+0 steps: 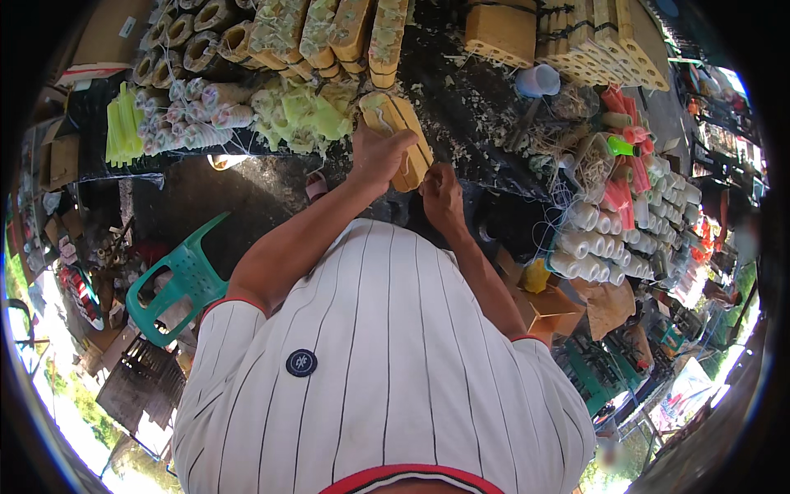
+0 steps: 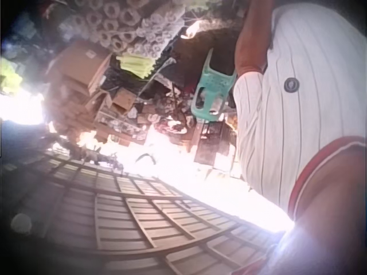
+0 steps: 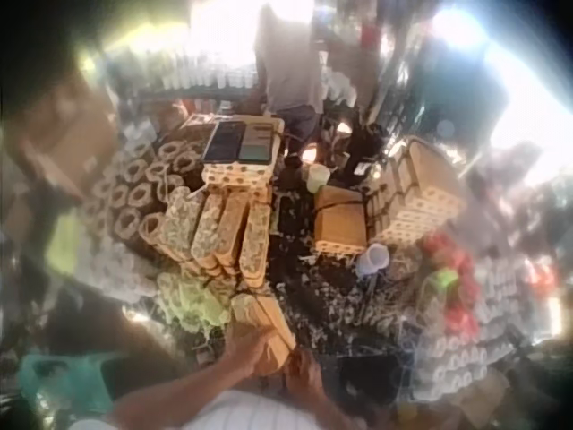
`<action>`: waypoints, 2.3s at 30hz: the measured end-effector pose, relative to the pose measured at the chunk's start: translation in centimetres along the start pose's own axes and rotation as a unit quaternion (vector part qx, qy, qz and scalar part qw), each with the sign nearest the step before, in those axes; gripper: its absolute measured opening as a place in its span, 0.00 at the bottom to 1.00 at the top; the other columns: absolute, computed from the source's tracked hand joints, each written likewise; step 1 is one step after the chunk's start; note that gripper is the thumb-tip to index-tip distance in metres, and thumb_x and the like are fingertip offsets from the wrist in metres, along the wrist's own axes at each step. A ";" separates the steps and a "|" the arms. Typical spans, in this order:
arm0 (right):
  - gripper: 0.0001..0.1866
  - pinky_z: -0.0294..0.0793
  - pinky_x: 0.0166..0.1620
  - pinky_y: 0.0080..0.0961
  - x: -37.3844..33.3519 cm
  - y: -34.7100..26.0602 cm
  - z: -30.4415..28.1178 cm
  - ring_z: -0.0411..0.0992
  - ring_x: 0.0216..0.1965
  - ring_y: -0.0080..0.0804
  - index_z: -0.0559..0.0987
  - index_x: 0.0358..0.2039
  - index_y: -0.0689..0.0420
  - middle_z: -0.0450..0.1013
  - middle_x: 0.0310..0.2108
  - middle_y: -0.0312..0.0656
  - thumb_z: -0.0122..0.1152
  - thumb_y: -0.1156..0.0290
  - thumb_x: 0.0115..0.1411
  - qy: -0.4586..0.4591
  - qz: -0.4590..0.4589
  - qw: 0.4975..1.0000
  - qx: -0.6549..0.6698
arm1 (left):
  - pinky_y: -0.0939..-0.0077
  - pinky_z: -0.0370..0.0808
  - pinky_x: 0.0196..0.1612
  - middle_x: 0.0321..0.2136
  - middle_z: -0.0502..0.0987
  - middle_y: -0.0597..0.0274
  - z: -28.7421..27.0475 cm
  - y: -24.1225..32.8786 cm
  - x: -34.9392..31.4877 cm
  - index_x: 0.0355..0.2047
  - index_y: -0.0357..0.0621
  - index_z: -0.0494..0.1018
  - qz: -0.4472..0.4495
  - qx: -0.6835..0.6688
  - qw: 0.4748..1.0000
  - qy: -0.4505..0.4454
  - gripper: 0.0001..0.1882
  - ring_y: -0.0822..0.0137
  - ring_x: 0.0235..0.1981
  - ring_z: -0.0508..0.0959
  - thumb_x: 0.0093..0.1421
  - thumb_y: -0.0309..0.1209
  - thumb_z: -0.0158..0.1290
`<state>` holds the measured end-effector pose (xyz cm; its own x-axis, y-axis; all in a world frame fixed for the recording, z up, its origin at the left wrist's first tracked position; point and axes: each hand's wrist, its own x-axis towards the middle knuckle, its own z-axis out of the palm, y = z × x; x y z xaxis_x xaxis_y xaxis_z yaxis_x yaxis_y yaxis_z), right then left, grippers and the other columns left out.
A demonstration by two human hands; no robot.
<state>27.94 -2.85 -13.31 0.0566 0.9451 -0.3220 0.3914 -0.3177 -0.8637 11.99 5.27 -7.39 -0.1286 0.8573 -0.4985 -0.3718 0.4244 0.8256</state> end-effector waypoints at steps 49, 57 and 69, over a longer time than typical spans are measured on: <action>0.48 0.69 0.66 0.34 8.2 -8.0 -6.2 0.71 0.65 0.41 0.68 0.70 0.66 0.73 0.64 0.56 0.74 0.46 0.61 -0.267 -0.064 0.952 0.135 | 0.60 0.84 0.54 0.61 0.71 0.49 -0.8 0.2 1.7 0.75 0.48 0.50 0.066 -0.001 0.975 -0.214 0.49 0.59 0.62 0.75 0.61 0.33 0.68; 0.50 0.70 0.67 0.37 10.0 -7.5 -7.0 0.67 0.69 0.42 0.62 0.74 0.62 0.70 0.67 0.55 0.77 0.54 0.60 -0.327 -0.045 0.931 0.157 | 0.60 0.86 0.52 0.62 0.70 0.52 -0.9 0.1 1.6 0.76 0.45 0.50 0.095 0.003 0.971 -0.220 0.46 0.59 0.58 0.78 0.63 0.29 0.63; 0.64 0.60 0.74 0.41 10.7 -7.1 -7.2 0.59 0.74 0.44 0.52 0.78 0.59 0.59 0.74 0.54 0.82 0.53 0.50 -0.319 -0.200 0.926 0.016 | 0.63 0.70 0.65 0.63 0.72 0.48 -1.2 0.6 2.5 0.74 0.38 0.55 0.164 0.155 0.956 -0.189 0.52 0.56 0.64 0.72 0.56 0.42 0.70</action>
<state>32.37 10.08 -7.89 -0.6449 0.7534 -0.1288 0.2356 0.0356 -0.9712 10.30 7.34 -8.46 0.1719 0.9782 -0.1162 -0.0708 0.1299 0.9890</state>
